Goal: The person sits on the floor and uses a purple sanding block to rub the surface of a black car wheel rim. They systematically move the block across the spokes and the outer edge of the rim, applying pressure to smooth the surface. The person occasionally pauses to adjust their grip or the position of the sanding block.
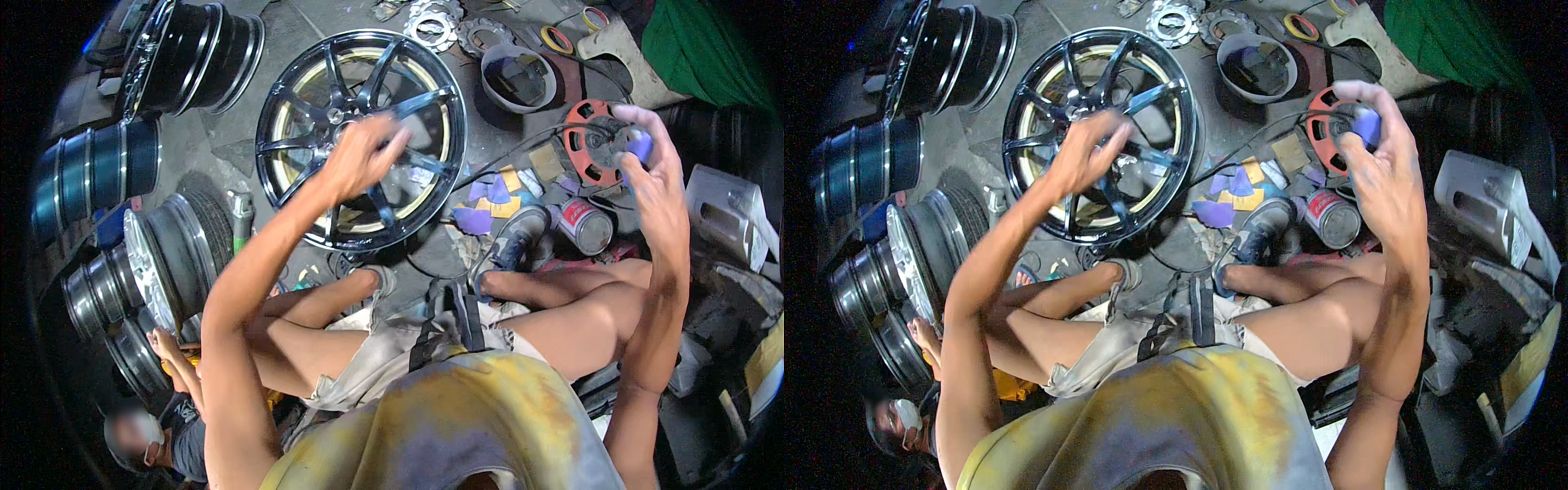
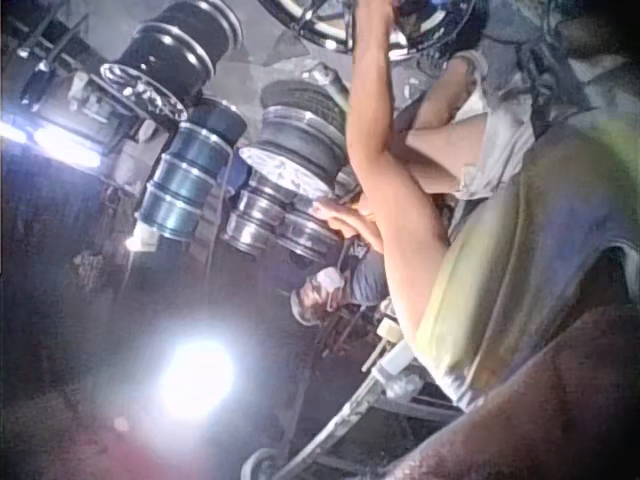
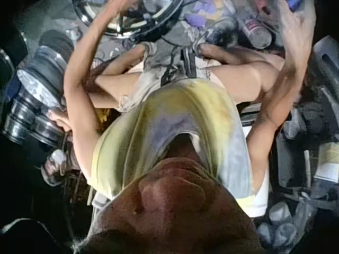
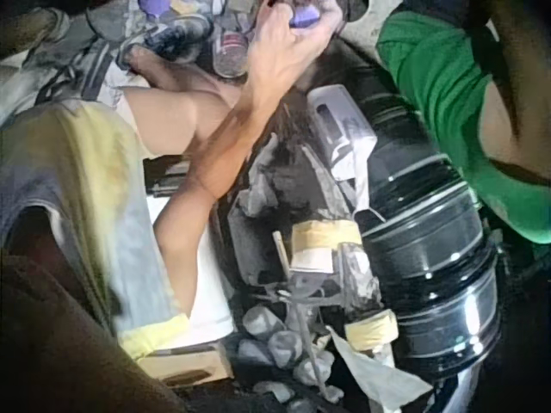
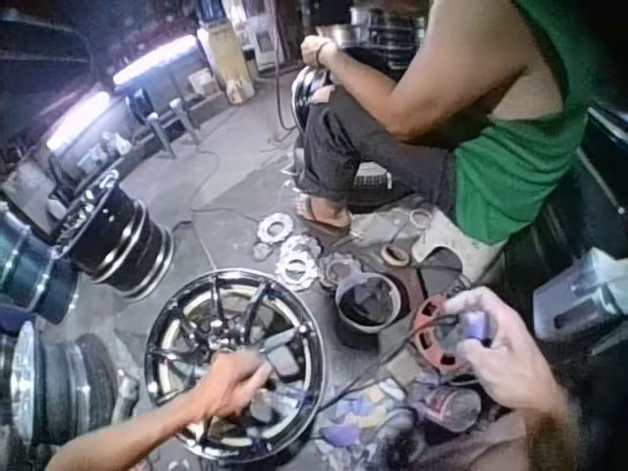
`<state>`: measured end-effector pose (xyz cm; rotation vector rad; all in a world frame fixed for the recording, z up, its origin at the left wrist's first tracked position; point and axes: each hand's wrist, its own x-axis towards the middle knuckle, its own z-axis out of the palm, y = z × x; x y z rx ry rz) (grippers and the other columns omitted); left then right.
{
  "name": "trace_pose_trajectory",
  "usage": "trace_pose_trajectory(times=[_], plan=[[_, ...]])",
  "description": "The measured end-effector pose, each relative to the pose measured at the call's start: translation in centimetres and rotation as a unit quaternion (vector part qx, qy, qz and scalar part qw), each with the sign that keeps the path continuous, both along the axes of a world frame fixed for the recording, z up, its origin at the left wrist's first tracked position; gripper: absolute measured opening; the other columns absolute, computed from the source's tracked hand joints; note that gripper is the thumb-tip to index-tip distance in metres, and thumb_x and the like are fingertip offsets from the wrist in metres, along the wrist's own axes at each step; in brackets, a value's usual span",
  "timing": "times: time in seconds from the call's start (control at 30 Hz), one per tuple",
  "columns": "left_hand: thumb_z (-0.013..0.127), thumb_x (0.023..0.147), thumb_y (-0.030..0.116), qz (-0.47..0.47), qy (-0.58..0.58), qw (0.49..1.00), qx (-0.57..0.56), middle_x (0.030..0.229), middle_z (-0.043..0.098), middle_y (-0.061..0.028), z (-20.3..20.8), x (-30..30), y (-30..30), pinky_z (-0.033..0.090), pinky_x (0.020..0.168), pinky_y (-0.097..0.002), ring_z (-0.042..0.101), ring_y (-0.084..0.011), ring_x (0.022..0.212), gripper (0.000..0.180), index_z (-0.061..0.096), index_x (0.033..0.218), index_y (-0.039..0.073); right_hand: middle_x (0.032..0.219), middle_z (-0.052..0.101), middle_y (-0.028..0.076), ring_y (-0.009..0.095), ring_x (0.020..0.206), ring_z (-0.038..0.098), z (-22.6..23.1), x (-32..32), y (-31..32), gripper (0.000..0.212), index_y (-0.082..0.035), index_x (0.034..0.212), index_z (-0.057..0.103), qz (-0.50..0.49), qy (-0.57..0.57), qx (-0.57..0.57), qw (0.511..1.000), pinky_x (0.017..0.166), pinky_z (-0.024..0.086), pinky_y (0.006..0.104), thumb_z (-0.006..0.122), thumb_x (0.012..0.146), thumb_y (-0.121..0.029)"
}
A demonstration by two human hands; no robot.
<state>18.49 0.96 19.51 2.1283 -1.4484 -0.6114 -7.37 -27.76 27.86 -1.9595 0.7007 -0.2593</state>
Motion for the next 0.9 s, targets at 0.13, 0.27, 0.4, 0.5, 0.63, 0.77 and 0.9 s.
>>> trace_pose_trajectory(times=[0.13, 0.27, 0.4, 0.5, 0.63, 0.77, 0.9], plan=[[0.065, 0.085, 0.010, -0.137, -0.128, 0.979, 0.075, 0.136, 0.054, -0.0188, -2.6, -2.7, 10.0, 0.038, 0.116, -0.0436, 0.046, -0.0373, 0.137, 0.049, 0.057, 0.132, -0.003, 0.103, 0.065, 0.007, 0.009, 0.088, 0.057, 0.3, 1.7, 2.5, 0.035, 0.000, 0.121, 0.061, 0.014, -0.043, 0.021, 0.999, 0.079, 0.049, 0.0235, 0.072, 0.088, -0.008], [0.051, 0.092, 0.007, -0.230, -0.213, 0.944, 0.106, 0.151, 0.045, -0.0187, -2.7, -6.3, 11.4, 0.025, 0.125, -0.0429, 0.037, -0.0316, 0.146, 0.055, 0.044, 0.146, 0.000, 0.086, 0.065, 0.000, 0.006, 0.076, 0.056, 0.2, 1.9, 3.2, 0.029, -0.001, 0.105, 0.066, 0.007, -0.042, 0.093, 0.995, 0.068, 0.046, 0.0215, 0.082, 0.083, -0.009], [0.053, 0.087, 0.003, -0.243, -0.201, 0.943, 0.102, 0.150, 0.046, -0.0165, -3.8, -4.8, 11.5, 0.027, 0.124, -0.0435, 0.038, -0.0314, 0.146, 0.057, 0.047, 0.143, 0.001, 0.075, 0.060, -0.003, 0.004, 0.068, 0.052, -1.2, 0.8, 3.9, 0.021, -0.005, 0.090, 0.063, 0.009, -0.050, 0.107, 0.993, 0.063, 0.044, 0.0204, 0.080, 0.087, -0.017], [0.056, 0.079, -0.006, -0.146, -0.208, 0.955, 0.149, 0.153, 0.042, -0.0175, -3.1, -2.5, 10.5, 0.030, 0.123, -0.0414, 0.037, -0.0337, 0.145, 0.068, 0.042, 0.146, -0.001, 0.072, 0.060, -0.001, 0.006, 0.066, 0.054, -2.2, 1.0, 6.1, 0.022, -0.004, 0.089, 0.058, 0.008, -0.090, 0.100, 0.991, 0.061, 0.047, 0.0239, 0.072, 0.094, -0.020], [0.049, 0.086, -0.004, -0.235, -0.182, 0.949, 0.102, 0.164, 0.025, -0.0184, -3.8, -6.5, 13.4, 0.021, 0.126, -0.0415, 0.022, -0.0321, 0.153, 0.071, 0.029, 0.154, -0.004, 0.077, 0.067, 0.007, 0.012, 0.069, 0.061, -4.1, 0.0, 10.1, 0.023, -0.001, 0.093, 0.057, 0.017, -0.056, 0.074, 0.996, 0.064, 0.049, 0.0298, 0.068, 0.097, -0.020], [0.042, 0.094, 0.005, -0.183, -0.296, 0.915, 0.207, 0.167, 0.013, -0.0214, -3.5, -5.7, 13.5, 0.014, 0.128, -0.0411, 0.014, -0.0336, 0.155, 0.068, 0.018, 0.156, -0.006, 0.080, 0.067, 0.008, 0.015, 0.069, 0.060, -8.5, -0.2, 11.8, 0.025, -0.001, 0.097, 0.057, 0.020, 0.011, 0.062, 0.998, 0.066, 0.049, 0.0322, 0.065, 0.099, -0.025], [0.048, 0.090, 0.004, -0.119, -0.267, 0.931, 0.217, 0.165, 0.014, -0.0253, -2.8, -8.5, 13.7, 0.014, 0.127, -0.0424, 0.016, -0.0353, 0.154, 0.071, 0.020, 0.155, -0.009, 0.088, 0.066, 0.006, 0.012, 0.073, 0.062, -8.9, 1.2, 12.6, 0.025, -0.005, 0.104, 0.059, 0.054, 0.030, 0.318, 0.946, 0.067, 0.051, 0.0282, 0.060, 0.103, -0.030]])
